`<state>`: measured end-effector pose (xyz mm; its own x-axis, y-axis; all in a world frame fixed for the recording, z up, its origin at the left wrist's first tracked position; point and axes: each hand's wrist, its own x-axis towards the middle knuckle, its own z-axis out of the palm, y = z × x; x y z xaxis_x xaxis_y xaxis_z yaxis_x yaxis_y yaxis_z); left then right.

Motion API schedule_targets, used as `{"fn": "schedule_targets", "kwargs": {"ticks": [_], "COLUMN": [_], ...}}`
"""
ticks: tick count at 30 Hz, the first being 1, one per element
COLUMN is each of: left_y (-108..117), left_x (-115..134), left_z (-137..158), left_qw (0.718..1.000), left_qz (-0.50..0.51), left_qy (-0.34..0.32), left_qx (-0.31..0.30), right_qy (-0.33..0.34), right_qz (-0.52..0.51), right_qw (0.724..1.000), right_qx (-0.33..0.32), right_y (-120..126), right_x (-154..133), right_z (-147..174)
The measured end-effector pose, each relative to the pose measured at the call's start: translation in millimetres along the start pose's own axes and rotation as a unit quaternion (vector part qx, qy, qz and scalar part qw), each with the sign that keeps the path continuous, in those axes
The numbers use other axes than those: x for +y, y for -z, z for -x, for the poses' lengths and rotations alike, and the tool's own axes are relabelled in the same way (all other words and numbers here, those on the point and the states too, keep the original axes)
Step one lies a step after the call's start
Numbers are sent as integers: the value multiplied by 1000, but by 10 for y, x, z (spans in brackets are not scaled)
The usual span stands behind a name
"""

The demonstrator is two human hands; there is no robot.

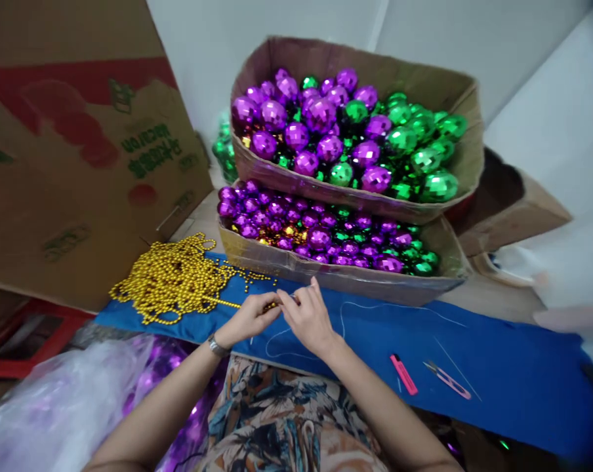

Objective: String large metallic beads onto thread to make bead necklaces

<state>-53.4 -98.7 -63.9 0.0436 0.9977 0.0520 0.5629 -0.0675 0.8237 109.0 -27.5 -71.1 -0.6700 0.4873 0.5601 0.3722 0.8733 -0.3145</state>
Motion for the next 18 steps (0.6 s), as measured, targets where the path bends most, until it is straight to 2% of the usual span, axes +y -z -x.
{"fn": "schedule_targets", "kwargs": {"ticks": [3,6,8,10,13,16,18], "left_y": [64,246,412,587,848,1184,1513], "left_x": [-92,-386,-639,-879,-1118,-1109,-941], "left_z": [37,119,207,313,452,478,417], "left_qw": [999,979,959,950,937,926,913], "left_qz": [-36,-197,-271,-293,-325,-350,-375], "left_qy": [-17,-9,22,55,92,114,126], "left_qx": [16,53,79,92,88,83,97], "right_qy": [57,82,72,54,29,13,19], "right_qz": [100,152,188,230,284,318,318], "right_qw": [993,984,977,967,954,945,944], "right_qx": [12,39,69,92,89,75,90], "right_y": [136,557,907,1230,1587,1797,1866], "right_x": [9,54,111,201,399,602,659], "right_z": [-90,-184,-202,-170,-77,-42,-91]}}
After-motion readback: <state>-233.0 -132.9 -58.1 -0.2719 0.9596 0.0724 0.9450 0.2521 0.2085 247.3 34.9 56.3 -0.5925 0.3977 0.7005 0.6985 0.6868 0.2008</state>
